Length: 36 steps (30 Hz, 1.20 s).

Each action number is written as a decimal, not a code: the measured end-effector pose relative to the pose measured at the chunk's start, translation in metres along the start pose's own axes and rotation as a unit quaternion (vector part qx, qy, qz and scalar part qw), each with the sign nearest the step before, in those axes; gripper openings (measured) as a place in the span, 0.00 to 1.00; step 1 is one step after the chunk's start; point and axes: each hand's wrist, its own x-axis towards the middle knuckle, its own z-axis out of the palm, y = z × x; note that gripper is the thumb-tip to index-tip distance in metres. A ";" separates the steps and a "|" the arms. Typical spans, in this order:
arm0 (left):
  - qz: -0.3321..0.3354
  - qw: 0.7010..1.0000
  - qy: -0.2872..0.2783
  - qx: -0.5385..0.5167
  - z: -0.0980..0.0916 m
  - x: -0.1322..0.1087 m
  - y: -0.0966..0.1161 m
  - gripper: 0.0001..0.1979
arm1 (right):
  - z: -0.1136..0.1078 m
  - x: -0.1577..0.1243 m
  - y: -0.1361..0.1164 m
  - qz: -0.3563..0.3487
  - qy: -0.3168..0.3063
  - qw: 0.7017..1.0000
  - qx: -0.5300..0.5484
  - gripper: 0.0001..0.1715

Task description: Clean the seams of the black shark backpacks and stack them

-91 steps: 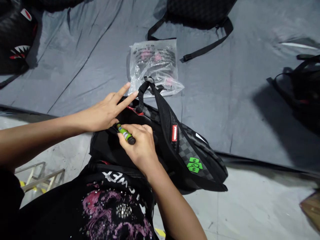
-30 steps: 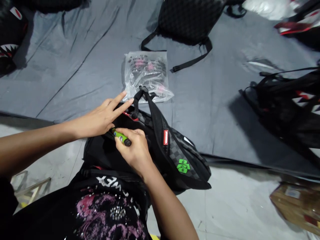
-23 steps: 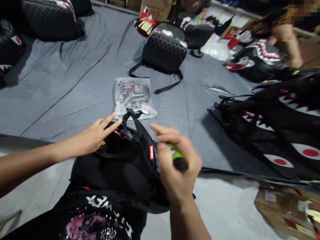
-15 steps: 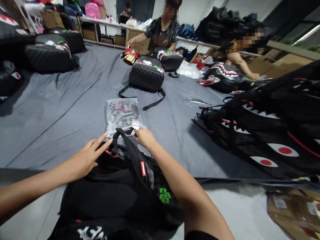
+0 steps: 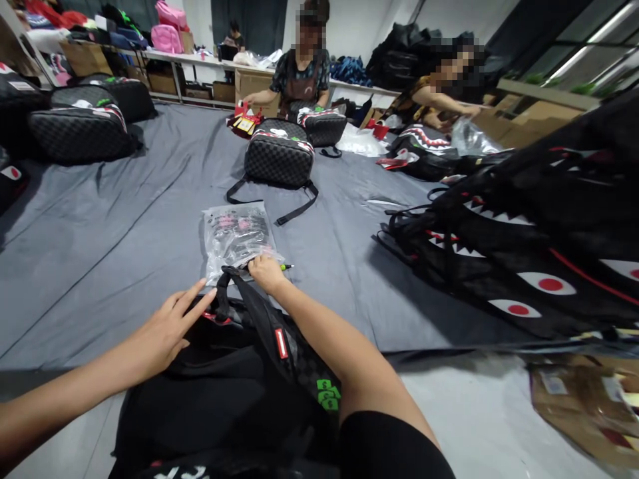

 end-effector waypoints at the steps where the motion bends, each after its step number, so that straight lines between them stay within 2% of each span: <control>1: 0.001 1.000 0.002 0.002 0.000 0.000 0.000 0.59 | -0.003 -0.001 0.000 0.003 0.001 1.000 0.005 0.18; 4: 0.002 1.000 -0.009 -0.006 -0.003 -0.001 0.001 0.58 | -0.020 -0.003 0.007 0.042 0.023 0.998 0.028 0.10; 6: -0.001 1.000 -0.019 -0.012 -0.006 -0.002 0.001 0.57 | -0.035 -0.015 0.015 0.098 0.063 0.992 0.042 0.12; 8: -0.003 1.000 -0.017 -0.016 -0.008 -0.003 0.002 0.56 | -0.049 -0.041 0.020 0.163 0.110 0.979 0.049 0.17; 10: 0.005 1.000 -0.011 -0.017 -0.009 -0.005 0.001 0.54 | -0.061 -0.078 0.018 0.213 0.170 0.959 0.072 0.21; 11: 0.011 1.000 -0.007 -0.016 -0.008 -0.005 0.001 0.53 | -0.066 -0.099 0.012 0.231 0.201 0.948 0.091 0.23; 12: 0.018 1.000 -0.005 -0.014 -0.008 -0.005 0.000 0.53 | -0.070 -0.120 0.003 0.234 0.297 0.910 0.172 0.20; 13: 0.025 1.000 -0.003 -0.011 -0.007 -0.006 -0.001 0.53 | -0.073 -0.140 -0.008 0.208 0.367 0.871 0.251 0.17; 14: 0.029 1.000 -0.002 -0.008 -0.007 -0.006 -0.002 0.53 | -0.075 -0.157 -0.022 0.171 0.386 0.852 0.308 0.15; 16: 0.031 1.000 -0.001 -0.004 -0.007 -0.007 -0.002 0.54 | -0.072 -0.180 -0.053 0.069 0.345 0.857 0.377 0.10; 18: 0.029 1.000 0.002 -0.003 -0.007 -0.009 0.000 0.55 | -0.064 -0.185 -0.083 -0.003 0.275 0.885 0.375 0.09; 20: 0.028 1.000 0.009 -0.009 -0.007 -0.010 0.001 0.56 | -0.056 -0.176 -0.104 -0.026 0.204 0.926 0.317 0.12; 22: 0.030 0.999 0.023 -0.028 -0.006 -0.012 0.002 0.57 | -0.052 -0.161 -0.114 -0.028 0.112 0.964 0.240 0.14; 25: 0.023 0.992 0.077 -0.102 0.000 -0.021 -0.002 0.55 | -0.057 -0.147 -0.120 -0.032 -0.009 0.986 0.163 0.16; 28: -0.026 0.964 0.178 -0.195 0.013 -0.046 -0.009 0.48 | -0.067 -0.144 -0.127 -0.042 -0.033 0.991 0.118 0.18; 30: -0.070 0.948 0.212 -0.226 0.028 -0.068 -0.013 0.47 | -0.070 -0.143 -0.133 -0.053 -0.038 0.994 0.090 0.18; 34: -0.109 0.953 0.139 -0.245 0.058 -0.100 -0.013 0.56 | -0.066 -0.131 -0.143 -0.080 -0.077 0.992 0.065 0.18; 36: -0.122 0.951 0.126 -0.256 0.067 -0.103 -0.010 0.54 | -0.064 -0.125 -0.145 -0.117 -0.108 0.986 0.054 0.19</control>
